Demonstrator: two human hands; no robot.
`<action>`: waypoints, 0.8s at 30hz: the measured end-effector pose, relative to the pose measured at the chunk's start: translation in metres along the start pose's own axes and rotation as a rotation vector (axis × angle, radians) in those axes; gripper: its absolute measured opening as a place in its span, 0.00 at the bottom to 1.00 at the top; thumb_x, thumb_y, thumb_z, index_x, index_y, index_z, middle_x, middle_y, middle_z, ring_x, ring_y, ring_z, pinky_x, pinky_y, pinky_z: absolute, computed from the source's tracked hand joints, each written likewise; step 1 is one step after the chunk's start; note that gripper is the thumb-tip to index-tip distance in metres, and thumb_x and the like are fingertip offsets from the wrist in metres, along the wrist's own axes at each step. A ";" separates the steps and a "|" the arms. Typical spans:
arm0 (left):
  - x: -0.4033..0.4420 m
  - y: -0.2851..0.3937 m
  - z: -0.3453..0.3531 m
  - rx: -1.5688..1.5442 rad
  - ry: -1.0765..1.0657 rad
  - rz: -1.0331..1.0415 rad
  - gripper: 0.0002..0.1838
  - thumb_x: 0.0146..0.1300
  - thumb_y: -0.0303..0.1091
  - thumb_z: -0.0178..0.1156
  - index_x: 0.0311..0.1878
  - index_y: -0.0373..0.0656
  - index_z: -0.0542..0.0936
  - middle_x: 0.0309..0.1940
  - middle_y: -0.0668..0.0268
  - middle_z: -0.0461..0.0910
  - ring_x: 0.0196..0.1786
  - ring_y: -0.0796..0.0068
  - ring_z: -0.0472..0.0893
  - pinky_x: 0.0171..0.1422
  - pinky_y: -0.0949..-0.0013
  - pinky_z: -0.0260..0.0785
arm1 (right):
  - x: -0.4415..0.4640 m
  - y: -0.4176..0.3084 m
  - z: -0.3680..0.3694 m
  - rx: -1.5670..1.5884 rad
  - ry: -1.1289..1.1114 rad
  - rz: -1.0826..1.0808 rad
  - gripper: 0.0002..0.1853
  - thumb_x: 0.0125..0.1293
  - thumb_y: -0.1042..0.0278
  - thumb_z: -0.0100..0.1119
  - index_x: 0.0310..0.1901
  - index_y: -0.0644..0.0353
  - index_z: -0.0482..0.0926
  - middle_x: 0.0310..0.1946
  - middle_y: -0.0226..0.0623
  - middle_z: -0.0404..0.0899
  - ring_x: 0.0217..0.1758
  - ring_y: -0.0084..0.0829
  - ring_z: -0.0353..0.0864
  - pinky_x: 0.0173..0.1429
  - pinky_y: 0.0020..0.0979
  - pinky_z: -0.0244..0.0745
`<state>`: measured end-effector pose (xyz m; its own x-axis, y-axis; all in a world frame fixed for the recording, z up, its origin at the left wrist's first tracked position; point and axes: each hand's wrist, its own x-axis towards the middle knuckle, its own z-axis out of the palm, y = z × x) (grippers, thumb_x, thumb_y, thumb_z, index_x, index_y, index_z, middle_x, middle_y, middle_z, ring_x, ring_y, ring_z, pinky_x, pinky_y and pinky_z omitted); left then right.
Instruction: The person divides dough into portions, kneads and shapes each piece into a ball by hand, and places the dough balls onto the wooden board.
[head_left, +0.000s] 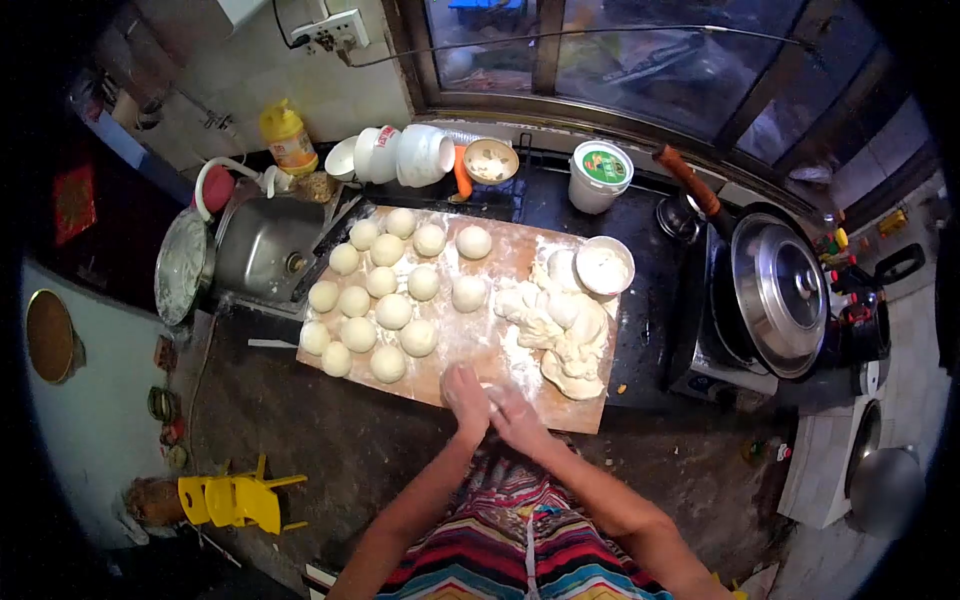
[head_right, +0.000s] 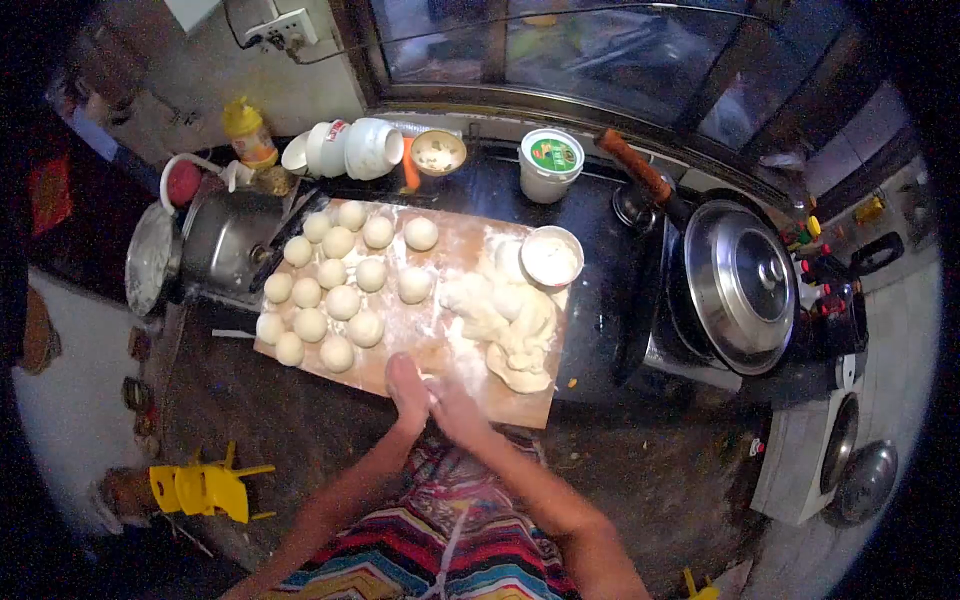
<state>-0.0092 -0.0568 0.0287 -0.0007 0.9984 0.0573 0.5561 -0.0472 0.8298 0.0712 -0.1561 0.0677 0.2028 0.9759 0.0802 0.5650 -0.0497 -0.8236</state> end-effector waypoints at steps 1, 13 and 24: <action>0.003 -0.015 0.001 0.313 -0.066 0.400 0.12 0.63 0.34 0.49 0.31 0.35 0.75 0.31 0.50 0.76 0.38 0.45 0.74 0.48 0.48 0.64 | 0.002 -0.010 0.000 -0.048 -0.005 0.079 0.25 0.62 0.69 0.60 0.60 0.63 0.66 0.50 0.54 0.73 0.52 0.50 0.76 0.58 0.40 0.71; 0.035 0.001 0.020 0.125 -0.432 0.308 0.11 0.63 0.35 0.52 0.29 0.40 0.78 0.31 0.52 0.78 0.39 0.53 0.77 0.47 0.54 0.68 | 0.010 0.000 0.010 0.587 0.228 0.548 0.27 0.66 0.69 0.53 0.66 0.56 0.61 0.44 0.46 0.74 0.47 0.35 0.78 0.52 0.37 0.75; 0.080 0.015 0.031 0.409 -0.282 0.776 0.12 0.61 0.35 0.53 0.26 0.39 0.77 0.29 0.55 0.78 0.36 0.52 0.77 0.44 0.51 0.67 | 0.024 0.009 -0.002 0.668 0.100 0.756 0.27 0.68 0.65 0.54 0.66 0.59 0.57 0.43 0.52 0.74 0.33 0.33 0.83 0.37 0.35 0.79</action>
<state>0.0249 0.0237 0.0287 0.6678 0.6652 0.3339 0.5668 -0.7453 0.3513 0.0823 -0.1339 0.0630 0.4054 0.7140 -0.5708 -0.2959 -0.4883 -0.8210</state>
